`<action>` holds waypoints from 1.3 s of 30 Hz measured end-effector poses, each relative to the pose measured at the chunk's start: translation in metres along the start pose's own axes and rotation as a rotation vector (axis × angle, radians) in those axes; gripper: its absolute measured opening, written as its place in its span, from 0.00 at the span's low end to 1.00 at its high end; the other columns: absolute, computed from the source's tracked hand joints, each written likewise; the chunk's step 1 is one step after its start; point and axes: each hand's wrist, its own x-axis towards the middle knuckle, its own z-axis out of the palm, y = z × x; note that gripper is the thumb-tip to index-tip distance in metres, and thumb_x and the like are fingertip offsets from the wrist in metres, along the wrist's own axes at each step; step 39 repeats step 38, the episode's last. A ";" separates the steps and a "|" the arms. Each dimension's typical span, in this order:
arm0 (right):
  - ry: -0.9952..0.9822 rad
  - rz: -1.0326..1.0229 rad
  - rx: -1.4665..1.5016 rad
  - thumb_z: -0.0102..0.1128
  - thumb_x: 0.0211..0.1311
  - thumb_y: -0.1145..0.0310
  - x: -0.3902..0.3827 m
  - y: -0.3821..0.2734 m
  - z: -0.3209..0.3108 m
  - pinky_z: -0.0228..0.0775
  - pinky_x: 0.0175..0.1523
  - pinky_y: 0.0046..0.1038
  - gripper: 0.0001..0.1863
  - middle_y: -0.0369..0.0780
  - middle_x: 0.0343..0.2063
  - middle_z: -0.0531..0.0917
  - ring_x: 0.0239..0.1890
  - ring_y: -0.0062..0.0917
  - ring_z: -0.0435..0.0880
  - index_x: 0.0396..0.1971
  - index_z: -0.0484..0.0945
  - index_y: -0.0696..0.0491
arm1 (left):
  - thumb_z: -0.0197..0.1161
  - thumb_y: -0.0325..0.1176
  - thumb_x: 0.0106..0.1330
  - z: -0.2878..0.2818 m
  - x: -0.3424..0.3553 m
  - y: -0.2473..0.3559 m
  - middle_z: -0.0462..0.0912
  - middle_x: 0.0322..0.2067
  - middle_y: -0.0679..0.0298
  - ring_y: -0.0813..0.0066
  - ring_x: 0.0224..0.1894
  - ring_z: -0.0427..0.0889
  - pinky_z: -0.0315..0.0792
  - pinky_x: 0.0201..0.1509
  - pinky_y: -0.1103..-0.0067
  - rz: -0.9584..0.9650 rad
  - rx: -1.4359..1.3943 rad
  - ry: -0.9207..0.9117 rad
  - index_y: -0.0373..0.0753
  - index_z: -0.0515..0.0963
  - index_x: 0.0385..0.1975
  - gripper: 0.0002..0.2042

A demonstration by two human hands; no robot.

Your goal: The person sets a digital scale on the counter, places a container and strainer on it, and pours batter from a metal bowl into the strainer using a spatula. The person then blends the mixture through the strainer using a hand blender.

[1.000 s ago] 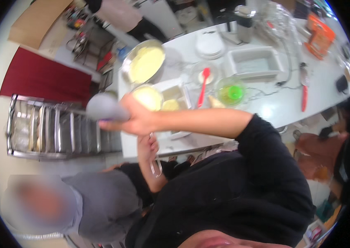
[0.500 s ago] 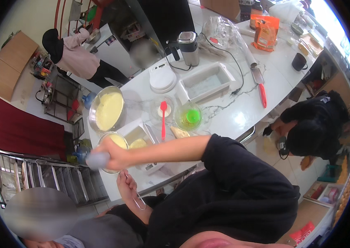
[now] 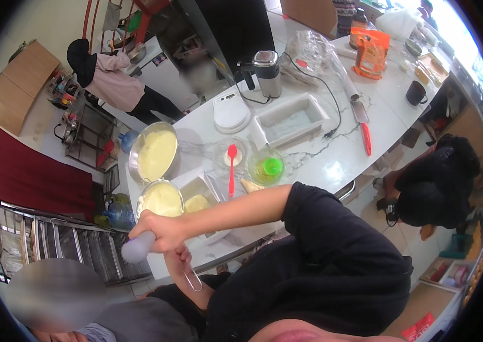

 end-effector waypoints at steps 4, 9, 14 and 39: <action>0.190 0.098 -0.042 0.55 0.47 0.70 0.003 0.027 -0.020 0.53 0.16 0.24 0.14 0.40 0.05 0.65 0.08 0.23 0.63 0.09 0.65 0.59 | 0.45 0.40 0.61 -0.002 -0.003 0.001 0.55 0.09 0.74 0.89 0.06 0.52 0.49 0.06 0.91 -0.044 -0.022 -0.139 0.41 0.63 0.24 0.10; 0.168 -0.012 0.006 0.52 0.42 0.75 0.004 0.009 -0.009 0.57 0.18 0.23 0.06 0.39 0.09 0.68 0.11 0.24 0.67 0.12 0.67 0.58 | 0.45 0.39 0.61 0.004 -0.005 0.000 0.55 0.10 0.75 0.91 0.07 0.51 0.47 0.06 0.92 -0.047 -0.009 -0.120 0.40 0.62 0.25 0.09; 0.167 0.106 0.030 0.56 0.45 0.69 -0.003 0.014 -0.013 0.56 0.17 0.26 0.14 0.42 0.06 0.67 0.09 0.30 0.66 0.08 0.66 0.59 | 0.44 0.38 0.62 -0.003 -0.002 -0.002 0.55 0.10 0.74 0.90 0.07 0.52 0.49 0.06 0.92 -0.075 -0.001 -0.113 0.40 0.62 0.25 0.09; 0.179 0.158 -0.060 0.55 0.42 0.69 -0.047 0.035 0.009 0.56 0.20 0.23 0.12 0.39 0.08 0.69 0.12 0.23 0.66 0.09 0.66 0.59 | 0.46 0.38 0.60 -0.030 0.014 -0.008 0.56 0.12 0.76 0.90 0.08 0.53 0.50 0.07 0.92 -0.066 -0.032 -0.013 0.41 0.62 0.27 0.07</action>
